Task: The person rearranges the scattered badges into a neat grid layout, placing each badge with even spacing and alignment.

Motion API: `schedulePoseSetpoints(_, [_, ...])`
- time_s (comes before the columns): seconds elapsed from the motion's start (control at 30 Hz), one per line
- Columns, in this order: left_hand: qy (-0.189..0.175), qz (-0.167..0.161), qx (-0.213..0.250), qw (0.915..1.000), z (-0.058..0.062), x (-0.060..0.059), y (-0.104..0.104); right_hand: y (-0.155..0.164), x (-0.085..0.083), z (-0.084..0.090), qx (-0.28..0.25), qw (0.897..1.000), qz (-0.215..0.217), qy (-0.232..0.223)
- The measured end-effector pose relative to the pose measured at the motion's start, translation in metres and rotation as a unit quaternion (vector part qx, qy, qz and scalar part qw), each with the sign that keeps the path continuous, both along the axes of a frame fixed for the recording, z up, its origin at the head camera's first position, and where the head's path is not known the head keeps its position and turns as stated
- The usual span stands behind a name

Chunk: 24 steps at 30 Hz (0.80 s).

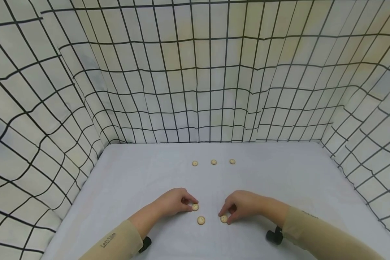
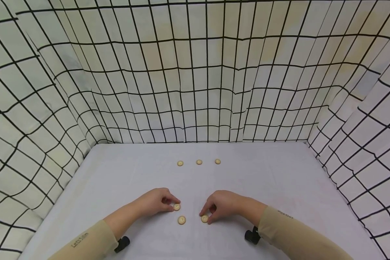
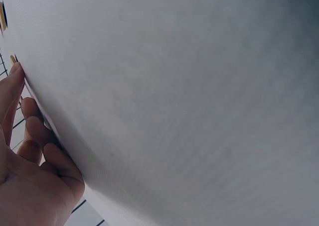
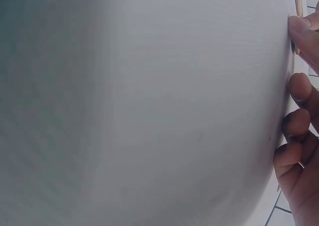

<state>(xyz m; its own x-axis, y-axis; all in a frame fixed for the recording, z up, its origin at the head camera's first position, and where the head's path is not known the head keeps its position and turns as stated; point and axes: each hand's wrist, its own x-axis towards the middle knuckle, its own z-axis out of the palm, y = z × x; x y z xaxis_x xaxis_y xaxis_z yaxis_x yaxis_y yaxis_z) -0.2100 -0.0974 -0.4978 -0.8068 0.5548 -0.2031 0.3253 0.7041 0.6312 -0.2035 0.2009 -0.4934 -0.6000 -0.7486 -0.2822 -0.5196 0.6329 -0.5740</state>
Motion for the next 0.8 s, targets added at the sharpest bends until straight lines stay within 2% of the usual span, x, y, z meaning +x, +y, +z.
schedulePoseSetpoints(0.4, [-0.003,0.003,-0.002,1.0,0.0012,0.0011,0.0,-0.0003,-0.0011,-0.0024,-0.001,1.0,-0.007,-0.004])
schedulePoseSetpoints(0.8, [-0.003,0.004,-0.002,1.0,0.001,0.0018,-0.0002,-0.0016,0.0012,-0.002,0.007,1.0,0.001,0.012])
